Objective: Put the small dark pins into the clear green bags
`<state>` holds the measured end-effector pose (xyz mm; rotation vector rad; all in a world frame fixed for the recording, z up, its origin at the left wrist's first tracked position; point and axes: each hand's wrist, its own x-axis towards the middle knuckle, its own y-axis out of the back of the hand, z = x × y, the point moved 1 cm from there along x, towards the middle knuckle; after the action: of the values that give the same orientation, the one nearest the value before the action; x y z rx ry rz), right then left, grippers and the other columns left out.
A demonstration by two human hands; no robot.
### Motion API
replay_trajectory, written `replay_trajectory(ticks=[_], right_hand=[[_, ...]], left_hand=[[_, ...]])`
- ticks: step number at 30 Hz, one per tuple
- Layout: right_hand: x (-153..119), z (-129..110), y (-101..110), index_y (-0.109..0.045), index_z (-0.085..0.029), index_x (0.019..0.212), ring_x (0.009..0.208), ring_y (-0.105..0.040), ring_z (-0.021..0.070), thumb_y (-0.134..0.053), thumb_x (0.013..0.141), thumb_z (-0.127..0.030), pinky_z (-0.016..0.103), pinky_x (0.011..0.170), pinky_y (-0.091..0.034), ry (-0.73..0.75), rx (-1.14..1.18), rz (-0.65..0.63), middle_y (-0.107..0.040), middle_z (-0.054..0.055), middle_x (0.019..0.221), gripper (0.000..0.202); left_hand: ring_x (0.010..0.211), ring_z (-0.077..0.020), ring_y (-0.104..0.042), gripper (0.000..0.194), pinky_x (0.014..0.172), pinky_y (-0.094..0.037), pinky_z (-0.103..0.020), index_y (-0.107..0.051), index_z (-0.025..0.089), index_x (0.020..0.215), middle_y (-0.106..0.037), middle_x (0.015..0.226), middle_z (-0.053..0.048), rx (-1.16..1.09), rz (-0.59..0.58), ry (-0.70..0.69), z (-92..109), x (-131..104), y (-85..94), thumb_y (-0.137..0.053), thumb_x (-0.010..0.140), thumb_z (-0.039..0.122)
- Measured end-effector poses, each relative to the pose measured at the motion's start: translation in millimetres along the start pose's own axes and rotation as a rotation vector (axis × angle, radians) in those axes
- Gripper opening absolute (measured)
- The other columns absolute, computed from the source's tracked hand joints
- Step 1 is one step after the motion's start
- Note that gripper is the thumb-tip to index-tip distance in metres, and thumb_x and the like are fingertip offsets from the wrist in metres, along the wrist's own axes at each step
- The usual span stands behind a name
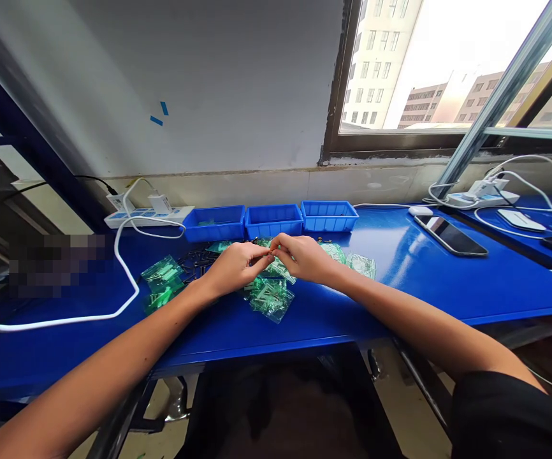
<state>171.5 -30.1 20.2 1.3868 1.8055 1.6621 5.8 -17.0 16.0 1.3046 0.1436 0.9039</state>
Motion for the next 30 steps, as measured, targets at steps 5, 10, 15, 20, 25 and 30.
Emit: replay_trajectory(ticks=[5,10,15,20,25,30], right_hand=[[0.1,0.1,-0.7,-0.057,-0.016,0.098,0.062,-0.053,0.0132,-0.045,0.087,-0.017,0.023,0.058,-0.03,0.004,-0.022,-0.016,-0.061,0.0,0.067,0.016],[0.8,-0.4,-0.6,-0.058,-0.016,0.098,0.062,-0.053,0.0132,-0.045,0.087,-0.017,0.023,0.058,-0.03,-0.002,-0.035,-0.023,-0.062,0.0,0.067,0.017],[0.2,-2.9,1.7,-0.059,-0.015,0.098,0.062,-0.053,0.0136,-0.046,0.086,-0.016,0.023,0.058,-0.03,-0.018,-0.041,-0.035,-0.061,0.001,0.066,0.018],[0.2,-3.3,4.6,-0.058,-0.014,0.098,0.061,-0.053,0.0139,-0.046,0.087,-0.016,0.023,0.057,-0.029,-0.024,-0.02,-0.017,-0.061,0.001,0.067,0.017],[-0.3,-2.7,6.6,-0.058,-0.015,0.095,0.059,-0.051,0.0131,-0.047,0.086,-0.016,0.023,0.057,-0.029,-0.021,0.014,0.013,-0.059,0.0,0.064,0.014],[-0.3,-2.4,5.9,-0.057,-0.014,0.096,0.057,-0.049,0.0124,-0.046,0.087,-0.017,0.023,0.056,-0.029,-0.022,0.037,-0.006,-0.059,0.0,0.064,0.015]], left_hand=[[0.056,-0.0124,-0.05,0.038,0.054,-0.031,-0.023,-0.066,0.016,0.07,-0.06,0.058,-0.002,0.039,0.014,0.027,-0.1,0.4,1.3,-0.041,0.087,0.04],[0.055,-0.0123,-0.049,0.04,0.053,-0.03,-0.023,-0.063,0.016,0.061,-0.059,0.055,-0.002,0.085,0.026,0.031,-1.3,0.2,1.2,-0.042,0.085,0.042],[0.055,-0.0126,-0.049,0.039,0.053,-0.029,-0.023,-0.06,0.016,0.058,-0.057,0.054,-0.002,0.118,0.01,0.057,0.6,0.9,2.4,-0.043,0.085,0.039],[0.053,-0.0121,-0.048,0.042,0.051,-0.028,-0.023,-0.059,0.016,0.061,-0.056,0.055,-0.001,0.072,0.008,0.095,4.1,1.6,4.0,-0.038,0.088,0.04],[0.055,-0.0118,-0.048,0.037,0.052,-0.029,-0.023,-0.059,0.016,0.068,-0.058,0.059,-0.002,0.001,0.002,0.039,7.3,0.8,4.9,-0.035,0.088,0.035],[0.055,-0.0123,-0.048,0.036,0.053,-0.03,-0.023,-0.061,0.016,0.067,-0.058,0.058,-0.002,0.041,0.019,0.029,4.7,0.1,3.8,-0.038,0.087,0.036]])
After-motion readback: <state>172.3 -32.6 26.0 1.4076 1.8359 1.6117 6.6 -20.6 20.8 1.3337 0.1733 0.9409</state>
